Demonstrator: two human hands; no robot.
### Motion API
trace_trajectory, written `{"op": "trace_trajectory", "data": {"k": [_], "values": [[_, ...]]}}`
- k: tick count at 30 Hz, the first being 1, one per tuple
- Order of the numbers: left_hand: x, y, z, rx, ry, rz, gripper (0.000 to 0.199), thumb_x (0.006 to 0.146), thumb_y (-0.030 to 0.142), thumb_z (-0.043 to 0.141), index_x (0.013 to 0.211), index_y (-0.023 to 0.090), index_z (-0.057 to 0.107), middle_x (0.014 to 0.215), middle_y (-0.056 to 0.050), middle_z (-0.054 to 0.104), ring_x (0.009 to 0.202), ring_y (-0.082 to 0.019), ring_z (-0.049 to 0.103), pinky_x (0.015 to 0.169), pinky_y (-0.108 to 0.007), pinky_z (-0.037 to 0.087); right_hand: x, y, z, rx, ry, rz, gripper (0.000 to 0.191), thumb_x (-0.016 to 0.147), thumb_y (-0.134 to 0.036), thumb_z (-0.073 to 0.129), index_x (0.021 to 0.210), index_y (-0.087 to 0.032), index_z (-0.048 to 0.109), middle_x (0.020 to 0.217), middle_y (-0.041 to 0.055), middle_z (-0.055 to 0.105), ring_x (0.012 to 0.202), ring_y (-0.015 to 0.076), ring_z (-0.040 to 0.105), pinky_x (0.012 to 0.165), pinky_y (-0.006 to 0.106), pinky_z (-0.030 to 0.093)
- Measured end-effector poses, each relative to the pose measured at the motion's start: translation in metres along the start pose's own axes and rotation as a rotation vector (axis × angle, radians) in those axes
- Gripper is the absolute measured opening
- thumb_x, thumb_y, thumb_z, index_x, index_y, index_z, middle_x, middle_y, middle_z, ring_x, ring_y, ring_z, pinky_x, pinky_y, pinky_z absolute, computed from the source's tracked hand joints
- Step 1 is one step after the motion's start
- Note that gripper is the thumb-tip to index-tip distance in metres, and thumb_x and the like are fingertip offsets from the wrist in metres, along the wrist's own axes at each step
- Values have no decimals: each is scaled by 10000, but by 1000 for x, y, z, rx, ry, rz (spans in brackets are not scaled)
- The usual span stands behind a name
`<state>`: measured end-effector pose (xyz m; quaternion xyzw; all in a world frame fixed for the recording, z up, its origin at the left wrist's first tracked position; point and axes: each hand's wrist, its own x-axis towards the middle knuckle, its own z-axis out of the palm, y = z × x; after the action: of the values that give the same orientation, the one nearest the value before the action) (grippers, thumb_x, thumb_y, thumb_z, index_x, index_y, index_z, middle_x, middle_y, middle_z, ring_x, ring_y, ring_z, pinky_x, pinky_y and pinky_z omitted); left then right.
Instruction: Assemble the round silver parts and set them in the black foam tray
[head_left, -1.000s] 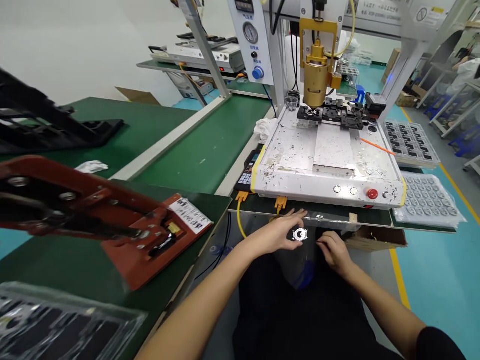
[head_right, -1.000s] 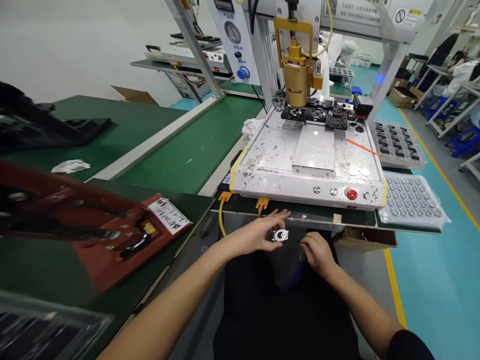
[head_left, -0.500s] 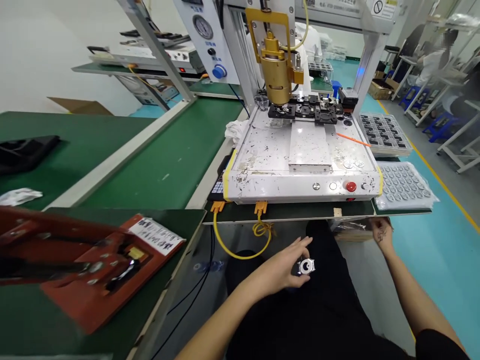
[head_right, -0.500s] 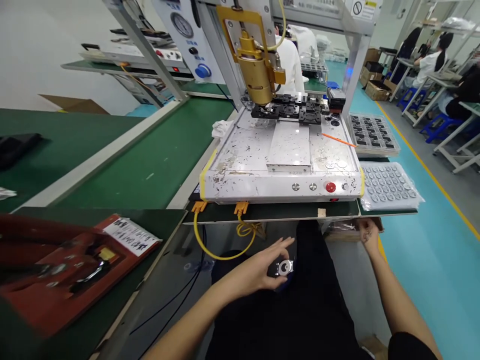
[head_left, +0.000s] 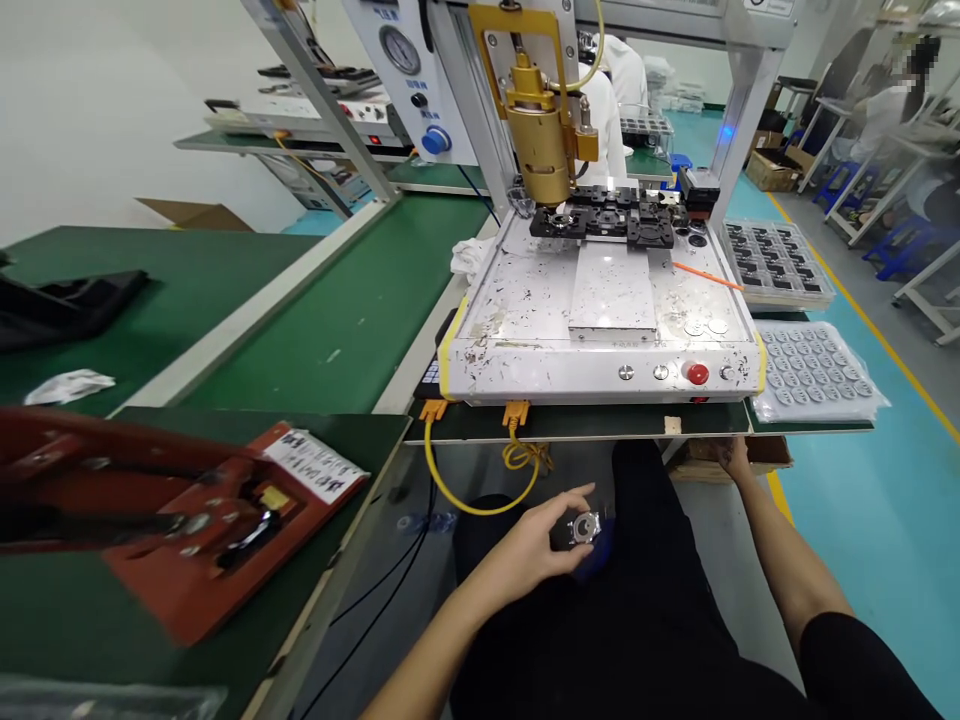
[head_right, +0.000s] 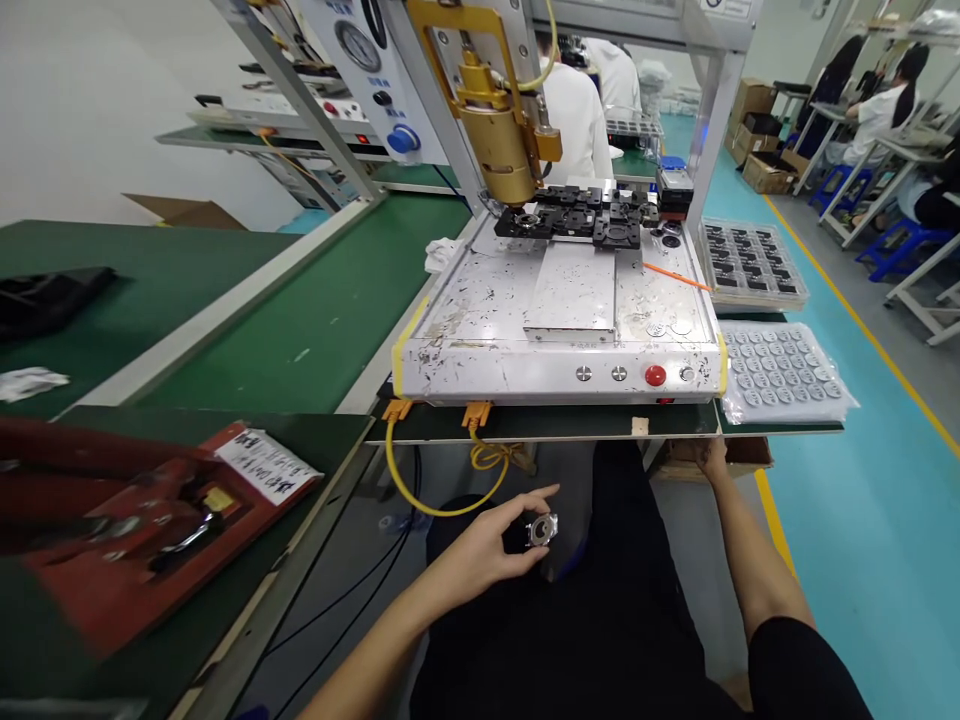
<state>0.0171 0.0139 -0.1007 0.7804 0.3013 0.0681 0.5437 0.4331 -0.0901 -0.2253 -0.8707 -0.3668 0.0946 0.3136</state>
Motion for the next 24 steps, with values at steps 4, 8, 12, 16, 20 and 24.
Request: {"op": "trace_trajectory", "data": {"k": [4, 8, 12, 16, 20, 24], "values": [[-5, 2, -2, -139, 188, -14, 366, 854, 306, 761, 1191, 217, 648, 1097, -66, 791, 1016, -236, 752, 976, -388, 581, -35, -22, -2, 296, -244, 40, 370, 1047, -449, 699, 1264, -150, 695, 1185, 98, 730, 981, 228, 733, 848, 409, 643], [-4, 13, 1, -369, 299, -36, 403, 824, 304, 834, 1175, 191, 674, 997, -44, 776, 923, -197, 741, 884, -322, 599, -80, -66, -22, 529, -347, 29, 551, 976, -684, 666, 1099, -153, 745, 864, 70, 732, 717, 201, 680, 653, 339, 579], [0, 31, 4, -684, 276, -55, 501, 783, 294, 919, 1209, 168, 685, 1042, -67, 801, 931, -192, 776, 897, -314, 625, -105, -132, -49, 658, -407, -33, 481, 974, -619, 711, 1208, -204, 769, 868, 45, 730, 723, 178, 666, 700, 331, 568], [-4, 50, 2, -913, 284, -50, 584, 751, 275, 977, 1236, 158, 673, 1081, -92, 826, 975, -220, 819, 966, -343, 640, -111, -192, -64, 795, -465, -78, 368, 939, -522, 796, 1140, -215, 802, 797, 25, 718, 655, 153, 627, 649, 312, 540], [-17, 64, -4, -992, 356, -68, 604, 728, 224, 999, 1231, 152, 672, 1136, -126, 837, 1074, -260, 819, 1012, -362, 635, -107, -225, -58, 947, -557, -22, 346, 840, -499, 897, 956, -198, 773, 763, 18, 724, 571, 128, 587, 559, 287, 513], [-28, 73, -9, -1057, 396, -77, 638, 733, 250, 1003, 1271, 142, 678, 1140, -140, 839, 1069, -283, 821, 998, -387, 649, -105, -236, -49, 1004, -650, 8, 339, 824, -469, 927, 905, -196, 743, 709, -3, 694, 547, 116, 573, 545, 268, 491]]}}
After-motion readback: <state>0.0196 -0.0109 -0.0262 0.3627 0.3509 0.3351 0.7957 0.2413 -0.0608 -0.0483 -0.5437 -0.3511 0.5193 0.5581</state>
